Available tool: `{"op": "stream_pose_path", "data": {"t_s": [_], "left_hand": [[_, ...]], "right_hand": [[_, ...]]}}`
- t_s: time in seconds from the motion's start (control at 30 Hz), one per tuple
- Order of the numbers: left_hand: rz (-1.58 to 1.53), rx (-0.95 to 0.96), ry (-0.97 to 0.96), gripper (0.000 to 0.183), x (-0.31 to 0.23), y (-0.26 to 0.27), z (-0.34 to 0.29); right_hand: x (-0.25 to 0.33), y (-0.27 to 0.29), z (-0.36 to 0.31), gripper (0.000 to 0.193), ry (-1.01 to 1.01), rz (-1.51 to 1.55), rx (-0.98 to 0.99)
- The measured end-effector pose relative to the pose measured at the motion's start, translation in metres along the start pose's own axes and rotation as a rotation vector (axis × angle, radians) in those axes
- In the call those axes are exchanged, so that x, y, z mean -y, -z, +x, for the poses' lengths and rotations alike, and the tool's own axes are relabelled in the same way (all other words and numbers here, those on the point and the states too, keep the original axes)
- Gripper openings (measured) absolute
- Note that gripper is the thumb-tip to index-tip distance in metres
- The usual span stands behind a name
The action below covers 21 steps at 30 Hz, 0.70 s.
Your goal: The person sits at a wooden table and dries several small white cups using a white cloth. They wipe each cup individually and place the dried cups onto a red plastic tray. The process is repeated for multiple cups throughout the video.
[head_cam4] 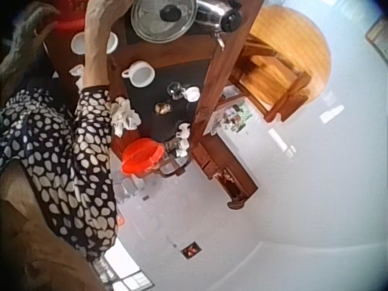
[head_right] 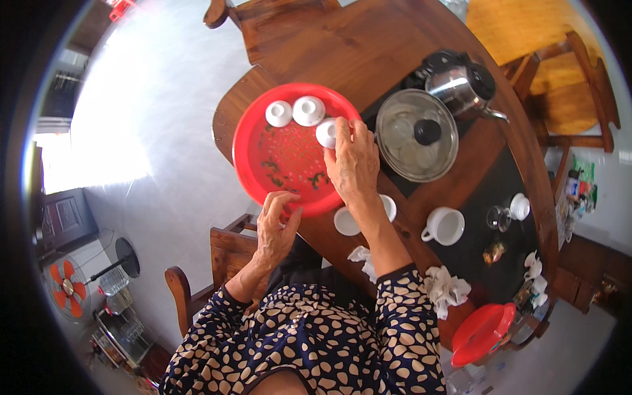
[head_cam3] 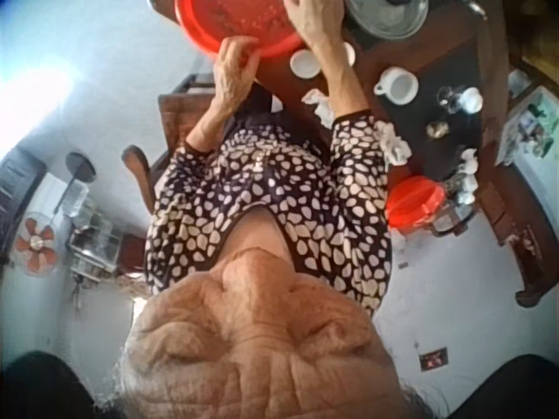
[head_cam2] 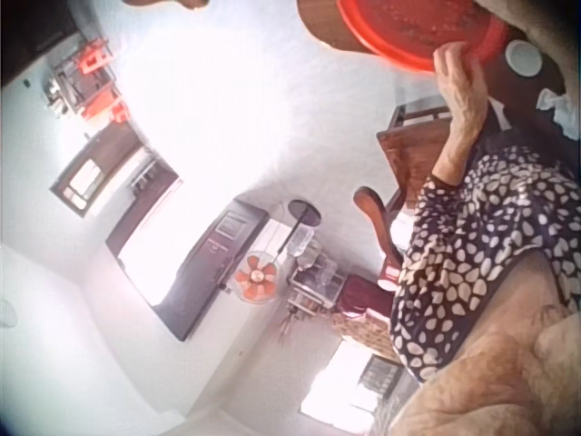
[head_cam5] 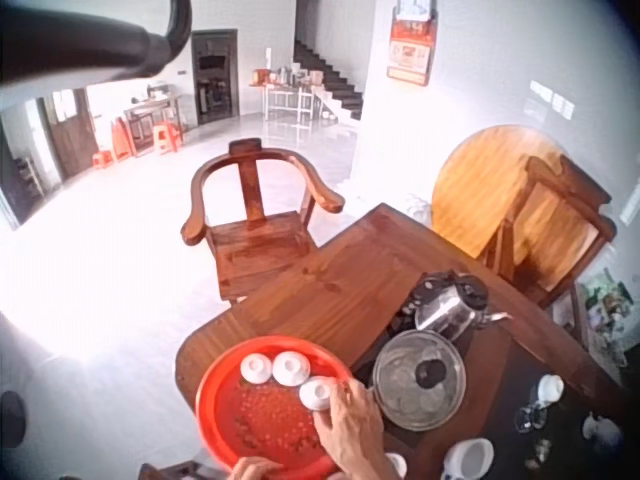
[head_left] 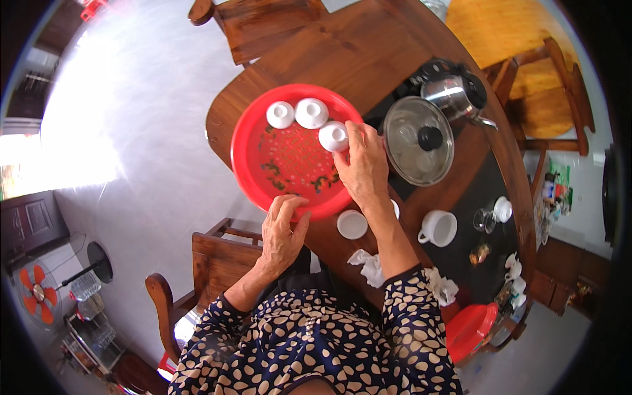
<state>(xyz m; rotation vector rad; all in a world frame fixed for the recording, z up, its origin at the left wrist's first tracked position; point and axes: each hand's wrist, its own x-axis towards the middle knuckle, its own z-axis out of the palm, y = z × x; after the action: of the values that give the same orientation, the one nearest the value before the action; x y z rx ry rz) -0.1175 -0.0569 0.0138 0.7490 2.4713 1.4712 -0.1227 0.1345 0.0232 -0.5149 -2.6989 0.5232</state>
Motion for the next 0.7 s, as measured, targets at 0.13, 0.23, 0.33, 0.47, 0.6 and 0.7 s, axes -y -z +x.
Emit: {"op": "stream_pose_path", "data": {"t_s": [0.13, 0.23, 0.33, 0.47, 0.6, 0.7], "left_hand": [[-0.171, 0.272, 0.07, 0.022, -0.01, -0.013, -0.029], [-0.251, 0.354, 0.22, 0.021, -0.005, -0.029, -0.048], [-0.278, 0.34, 0.288, 0.025, -0.003, -0.04, -0.058], [-0.269, 0.277, 0.23, 0.041, -0.006, -0.046, -0.051], [-0.217, 0.268, 0.101, 0.058, -0.018, -0.046, -0.04], [-0.181, 0.288, 0.06, 0.06, -0.013, -0.05, -0.038]], "right_hand": [[0.001, 0.068, -0.04, 0.028, -0.11, 0.335, 0.06], [-0.003, 0.097, -0.09, 0.021, -0.163, 0.419, 0.037], [-0.015, 0.092, -0.139, 0.015, -0.28, 0.432, 0.07], [-0.016, 0.063, -0.176, 0.009, -0.369, 0.402, -0.013], [-0.017, 0.037, -0.173, 0.024, -0.499, 0.386, 0.003], [-0.015, 0.023, -0.167, 0.031, -0.546, 0.325, 0.018]]}}
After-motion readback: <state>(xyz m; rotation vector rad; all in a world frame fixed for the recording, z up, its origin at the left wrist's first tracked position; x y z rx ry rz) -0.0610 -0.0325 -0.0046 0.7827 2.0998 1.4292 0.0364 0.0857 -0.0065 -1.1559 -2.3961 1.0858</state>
